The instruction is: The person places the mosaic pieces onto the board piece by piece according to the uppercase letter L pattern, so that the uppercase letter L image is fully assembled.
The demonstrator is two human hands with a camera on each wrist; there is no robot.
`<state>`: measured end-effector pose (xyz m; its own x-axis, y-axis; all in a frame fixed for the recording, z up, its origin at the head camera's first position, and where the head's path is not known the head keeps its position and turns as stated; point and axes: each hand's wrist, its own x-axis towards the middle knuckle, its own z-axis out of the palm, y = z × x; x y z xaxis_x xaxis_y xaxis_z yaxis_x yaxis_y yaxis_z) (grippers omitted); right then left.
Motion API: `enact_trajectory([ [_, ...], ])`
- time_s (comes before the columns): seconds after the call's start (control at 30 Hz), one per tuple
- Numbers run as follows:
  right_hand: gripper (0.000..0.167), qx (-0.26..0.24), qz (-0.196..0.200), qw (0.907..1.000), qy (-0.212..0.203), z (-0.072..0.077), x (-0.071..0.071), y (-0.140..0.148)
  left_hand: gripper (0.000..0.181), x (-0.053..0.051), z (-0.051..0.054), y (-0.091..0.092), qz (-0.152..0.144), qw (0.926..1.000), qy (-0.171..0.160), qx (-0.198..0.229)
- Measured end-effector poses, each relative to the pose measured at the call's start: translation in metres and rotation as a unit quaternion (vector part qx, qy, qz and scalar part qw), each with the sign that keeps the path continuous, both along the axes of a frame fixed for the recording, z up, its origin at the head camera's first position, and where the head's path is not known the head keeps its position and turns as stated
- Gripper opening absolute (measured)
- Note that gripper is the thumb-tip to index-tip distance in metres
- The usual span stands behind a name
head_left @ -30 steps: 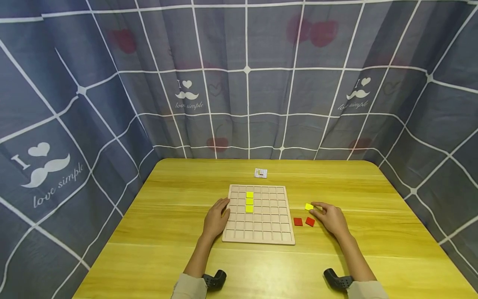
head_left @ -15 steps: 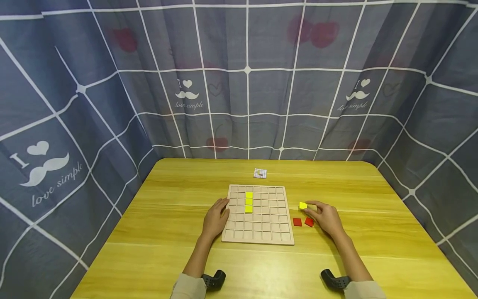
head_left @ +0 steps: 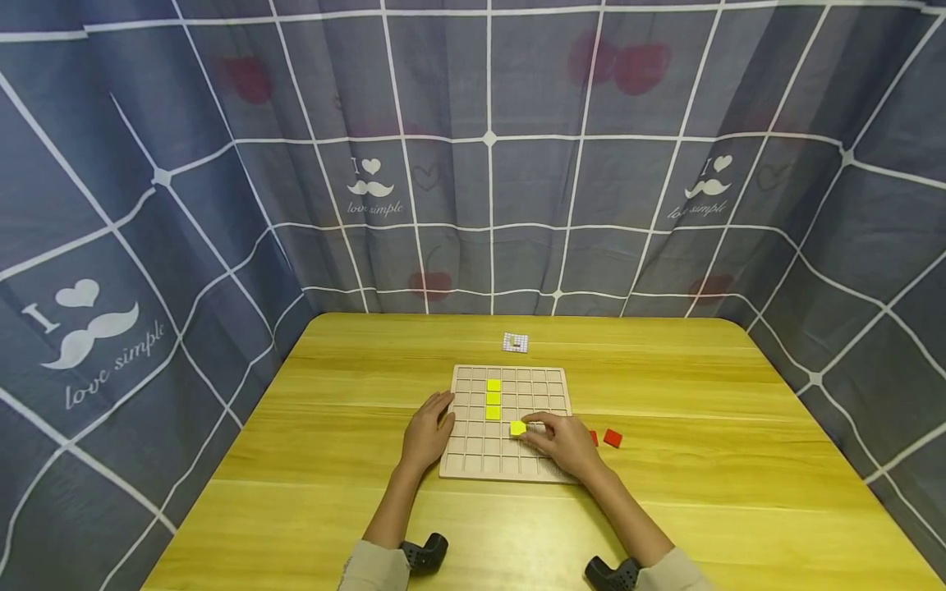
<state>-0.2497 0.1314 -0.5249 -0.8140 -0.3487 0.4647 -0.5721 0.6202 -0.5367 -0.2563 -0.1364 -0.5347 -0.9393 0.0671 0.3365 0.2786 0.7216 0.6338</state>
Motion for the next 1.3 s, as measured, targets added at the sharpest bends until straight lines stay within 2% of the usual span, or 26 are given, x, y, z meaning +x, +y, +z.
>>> enact_trajectory([
  [0.13,0.023,0.005,-0.006,0.9999,0.006,0.000,-0.001,-0.023,0.039,0.000,0.001,0.000,0.001,1.0000,0.002,-0.001],
  [0.3,0.024,0.014,-0.014,0.9997,0.013,-0.002,-0.003,-0.038,0.039,0.001,0.002,0.000,-0.001,1.0000,0.000,0.001],
  [0.8,0.028,0.023,-0.012,0.9996,0.012,-0.002,-0.004,-0.043,0.039,0.001,0.002,0.000,-0.002,1.0000,0.006,-0.003],
  [1.0,0.025,0.006,-0.013,0.9999,-0.002,0.000,-0.002,-0.025,0.039,0.001,0.000,0.000,0.000,1.0000,0.005,0.000],
  [1.3,0.024,-0.038,-0.030,0.9988,0.014,-0.003,0.005,0.033,0.039,0.001,0.001,0.000,0.004,1.0000,0.005,-0.001],
])
